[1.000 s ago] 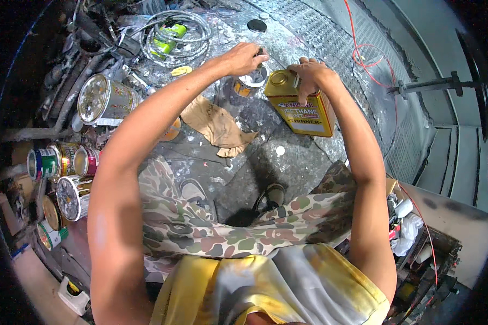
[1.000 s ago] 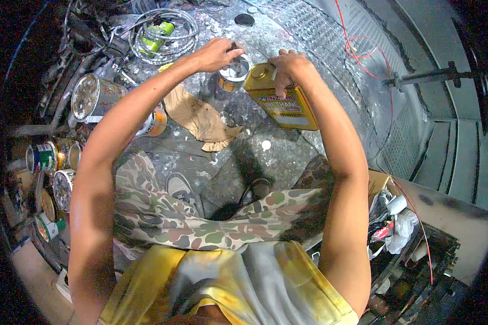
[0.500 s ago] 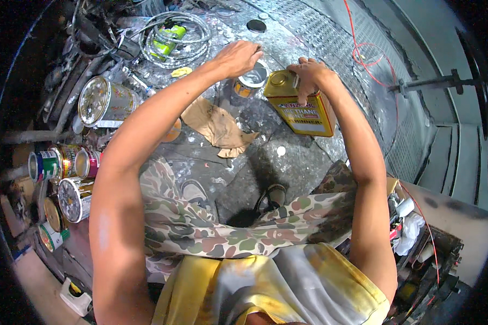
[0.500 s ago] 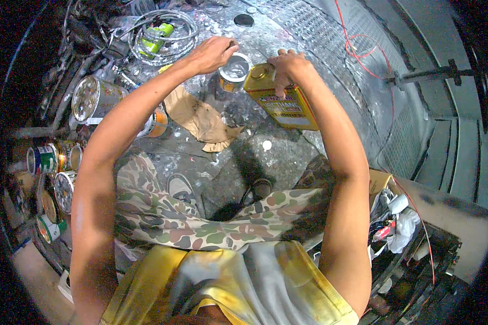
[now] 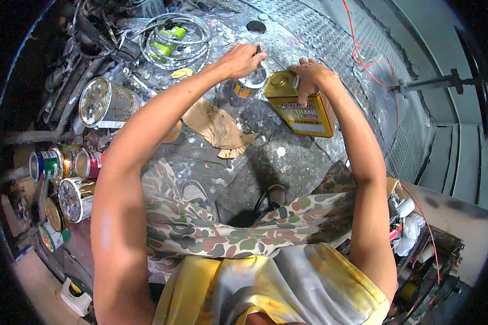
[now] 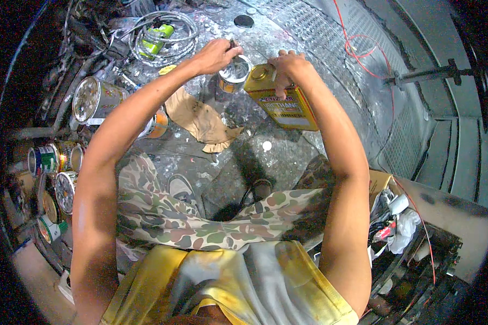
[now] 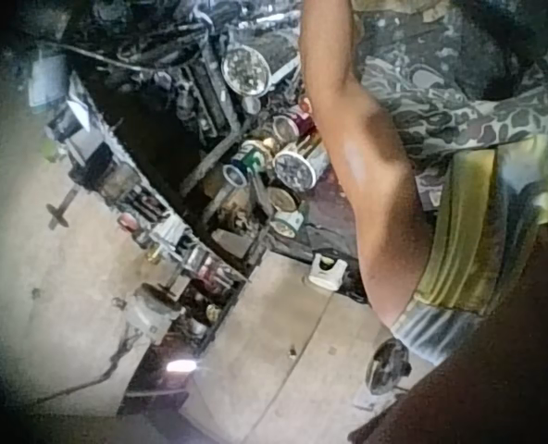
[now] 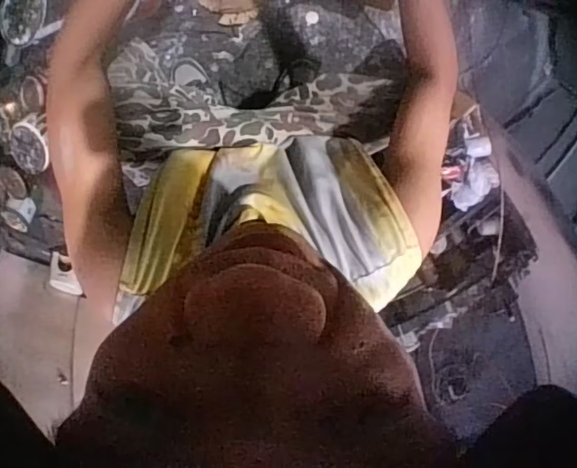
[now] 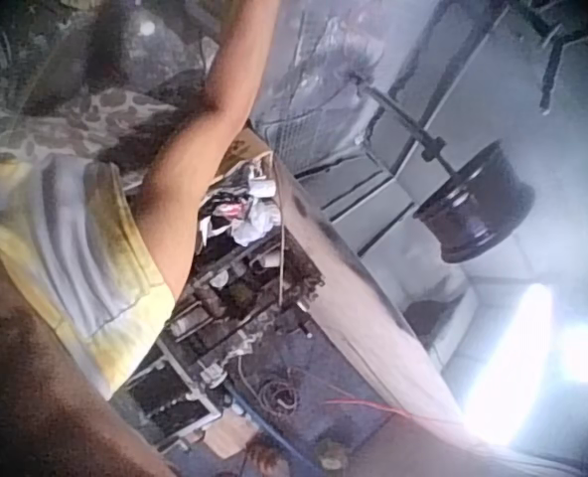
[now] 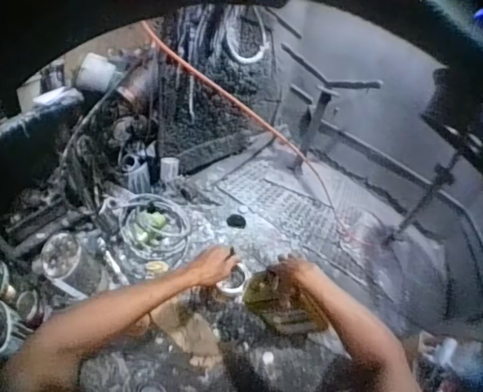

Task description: The person pries open the lid of a metal thinner can using a screwdriver, removes the lid of a smaller metal container, and pours the liquid into the container while sitting on the floor.

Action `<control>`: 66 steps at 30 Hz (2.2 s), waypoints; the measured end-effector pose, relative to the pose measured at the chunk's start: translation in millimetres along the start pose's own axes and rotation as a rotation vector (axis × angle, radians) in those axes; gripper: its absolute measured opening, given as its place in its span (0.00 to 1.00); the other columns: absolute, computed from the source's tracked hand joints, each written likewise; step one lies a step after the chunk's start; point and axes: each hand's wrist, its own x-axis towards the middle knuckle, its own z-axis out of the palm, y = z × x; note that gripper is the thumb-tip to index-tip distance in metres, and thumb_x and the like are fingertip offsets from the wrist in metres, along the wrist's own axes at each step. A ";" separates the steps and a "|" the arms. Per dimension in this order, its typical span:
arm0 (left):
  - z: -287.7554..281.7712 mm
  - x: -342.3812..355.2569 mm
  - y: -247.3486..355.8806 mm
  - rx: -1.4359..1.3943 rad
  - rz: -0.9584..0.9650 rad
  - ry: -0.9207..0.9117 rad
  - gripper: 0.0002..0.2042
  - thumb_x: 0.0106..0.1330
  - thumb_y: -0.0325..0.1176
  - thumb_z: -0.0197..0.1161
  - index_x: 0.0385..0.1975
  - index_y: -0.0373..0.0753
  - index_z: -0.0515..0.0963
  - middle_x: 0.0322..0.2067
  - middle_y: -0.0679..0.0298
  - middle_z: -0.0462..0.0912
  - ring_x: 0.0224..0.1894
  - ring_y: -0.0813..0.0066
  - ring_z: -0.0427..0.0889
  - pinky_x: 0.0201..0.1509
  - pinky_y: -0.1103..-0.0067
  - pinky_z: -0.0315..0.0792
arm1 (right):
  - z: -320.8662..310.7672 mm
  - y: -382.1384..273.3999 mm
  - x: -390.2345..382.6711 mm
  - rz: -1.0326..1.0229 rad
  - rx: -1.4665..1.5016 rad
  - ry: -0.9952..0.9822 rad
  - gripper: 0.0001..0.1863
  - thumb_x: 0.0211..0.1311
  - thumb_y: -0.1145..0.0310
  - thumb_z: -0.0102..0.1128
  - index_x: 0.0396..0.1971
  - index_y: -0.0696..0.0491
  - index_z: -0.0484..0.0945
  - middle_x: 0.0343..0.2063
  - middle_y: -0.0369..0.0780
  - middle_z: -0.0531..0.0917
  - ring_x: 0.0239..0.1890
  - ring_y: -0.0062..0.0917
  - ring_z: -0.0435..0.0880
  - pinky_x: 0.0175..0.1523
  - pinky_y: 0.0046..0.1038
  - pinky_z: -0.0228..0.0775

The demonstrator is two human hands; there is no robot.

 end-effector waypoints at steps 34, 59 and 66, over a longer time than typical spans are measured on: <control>-0.6 -0.7 6.9 0.087 -0.023 0.069 0.20 0.75 0.48 0.51 0.43 0.36 0.81 0.33 0.43 0.84 0.41 0.40 0.83 0.47 0.53 0.74 | 7.0 6.5 -1.9 0.004 0.041 0.021 0.61 0.21 0.60 0.84 0.69 0.40 0.69 0.61 0.43 0.73 0.65 0.43 0.71 0.64 0.47 0.69; 5.6 -6.7 -9.6 -0.110 0.010 0.107 0.19 0.75 0.46 0.52 0.42 0.36 0.82 0.35 0.45 0.85 0.42 0.42 0.84 0.47 0.55 0.75 | -4.3 -5.3 -0.6 0.008 0.003 0.006 0.62 0.20 0.59 0.85 0.70 0.39 0.68 0.61 0.43 0.73 0.65 0.42 0.72 0.64 0.47 0.70; -5.2 2.1 6.9 0.043 -0.093 -0.033 0.18 0.75 0.45 0.52 0.45 0.38 0.82 0.37 0.45 0.85 0.44 0.42 0.83 0.49 0.55 0.75 | 4.5 3.3 -1.0 0.016 0.001 0.006 0.62 0.20 0.58 0.84 0.70 0.38 0.68 0.61 0.43 0.74 0.64 0.43 0.73 0.64 0.46 0.70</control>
